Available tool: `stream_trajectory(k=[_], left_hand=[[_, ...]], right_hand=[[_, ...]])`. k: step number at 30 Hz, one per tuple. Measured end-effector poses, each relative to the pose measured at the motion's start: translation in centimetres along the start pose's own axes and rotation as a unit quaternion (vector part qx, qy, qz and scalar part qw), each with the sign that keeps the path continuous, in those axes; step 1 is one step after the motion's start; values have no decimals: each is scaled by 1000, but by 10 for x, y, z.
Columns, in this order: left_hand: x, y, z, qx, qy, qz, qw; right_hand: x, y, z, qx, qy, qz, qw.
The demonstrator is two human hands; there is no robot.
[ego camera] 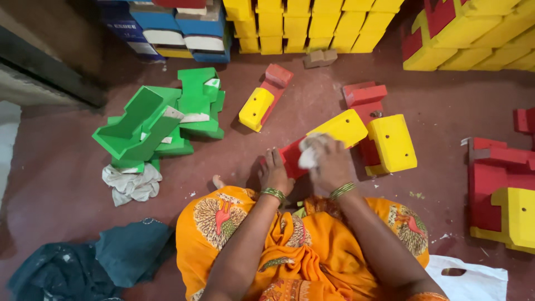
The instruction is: The person sits on the floor and wipes the surfaces of small red and yellow painted wooden parts using a white cloth. They handle each part one at a time, turning it over to wipe multiple sides, then place the cleaned parts aside.
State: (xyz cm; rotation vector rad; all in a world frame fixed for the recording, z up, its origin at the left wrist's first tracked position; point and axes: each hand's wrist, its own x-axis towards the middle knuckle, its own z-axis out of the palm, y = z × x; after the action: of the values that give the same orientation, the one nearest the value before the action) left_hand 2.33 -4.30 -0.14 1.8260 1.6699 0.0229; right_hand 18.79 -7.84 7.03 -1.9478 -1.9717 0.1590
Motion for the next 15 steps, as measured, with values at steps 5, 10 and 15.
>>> stream_trajectory(k=[5, 10, 15], left_hand=[[3, -6, 5, -5, -15, -6, 1000], [1, 1, -1, -3, -7, 3, 1000], [-6, 4, -11, 5, -35, -9, 999]], right_hand=[[-10, -29, 34, 68, -7, -42, 997], [21, -19, 72, 63, 42, -46, 996], [37, -9, 87, 59, -80, -27, 995]])
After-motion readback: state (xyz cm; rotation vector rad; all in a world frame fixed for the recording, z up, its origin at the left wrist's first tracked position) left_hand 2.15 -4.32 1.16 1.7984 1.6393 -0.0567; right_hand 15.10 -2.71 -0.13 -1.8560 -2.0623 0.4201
